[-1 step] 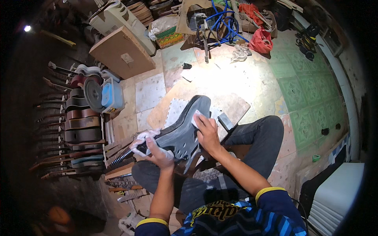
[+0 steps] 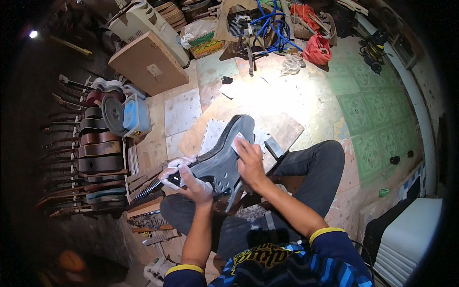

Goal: The person sands the surface and edges of a guitar body using a piece of sandpaper held by hand.

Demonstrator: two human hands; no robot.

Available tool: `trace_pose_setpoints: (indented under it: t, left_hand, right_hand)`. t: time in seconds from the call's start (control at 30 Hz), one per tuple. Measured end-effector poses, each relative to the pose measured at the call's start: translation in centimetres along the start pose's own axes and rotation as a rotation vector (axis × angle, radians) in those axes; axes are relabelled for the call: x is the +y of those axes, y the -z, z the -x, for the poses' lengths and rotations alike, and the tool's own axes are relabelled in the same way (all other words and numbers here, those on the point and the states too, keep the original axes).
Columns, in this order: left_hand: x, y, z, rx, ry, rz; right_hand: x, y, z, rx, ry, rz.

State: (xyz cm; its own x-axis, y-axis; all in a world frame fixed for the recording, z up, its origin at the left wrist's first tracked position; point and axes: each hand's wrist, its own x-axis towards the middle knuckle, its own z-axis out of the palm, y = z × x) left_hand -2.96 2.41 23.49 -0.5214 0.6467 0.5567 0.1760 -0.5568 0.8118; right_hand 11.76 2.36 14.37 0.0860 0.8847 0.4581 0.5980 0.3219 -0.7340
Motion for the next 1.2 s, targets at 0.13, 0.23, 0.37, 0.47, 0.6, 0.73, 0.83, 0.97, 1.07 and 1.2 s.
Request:
trace_pose_setpoints:
  t: [0.13,0.23,0.37,0.47,0.6,0.73,0.83,0.97,1.07,1.2]
  left_hand:
    - [0.8,-1.1,-0.3,0.096,-0.033,0.192]
    - [1.0,-1.4,0.2,0.039,0.013,0.271]
    - [1.2,-0.7,0.8,0.080,0.091,0.333]
    - [1.9,-1.3,0.6,0.025,0.119,0.319]
    - [2.3,-0.6,1.4,-0.073,0.117,0.274]
    - [3.0,0.7,2.2,-0.186,0.117,0.201]
    - [3.3,0.6,2.4,-0.247,0.074,0.192]
    - [3.3,0.5,3.0,-0.260,0.069,0.224]
    - [4.3,-0.1,2.5,-0.278,0.105,0.256]
    - [3.2,0.7,3.2,-0.300,0.079,0.152]
  right_hand:
    - [-6.8,2.2,1.2,-0.118,0.125,-0.278]
    - [-4.1,3.1,0.5,-0.209,-0.020,-0.099]
    - [-12.8,5.9,0.0,-0.252,0.093,-0.425]
    - [-8.3,4.8,0.7,-0.236,0.076,-0.297]
    - [-10.7,6.2,-0.5,-0.179,0.147,-0.265]
    - [-11.2,7.3,0.0,-0.238,0.216,-0.281]
    - [-9.6,6.9,-0.1,-0.206,0.187,-0.275]
    - [-13.6,9.1,0.6,-0.276,0.275,-0.327]
    - [-9.5,7.7,-0.2,-0.176,0.198,-0.279]
    - [-13.0,9.2,0.4,-0.261,0.294,-0.294]
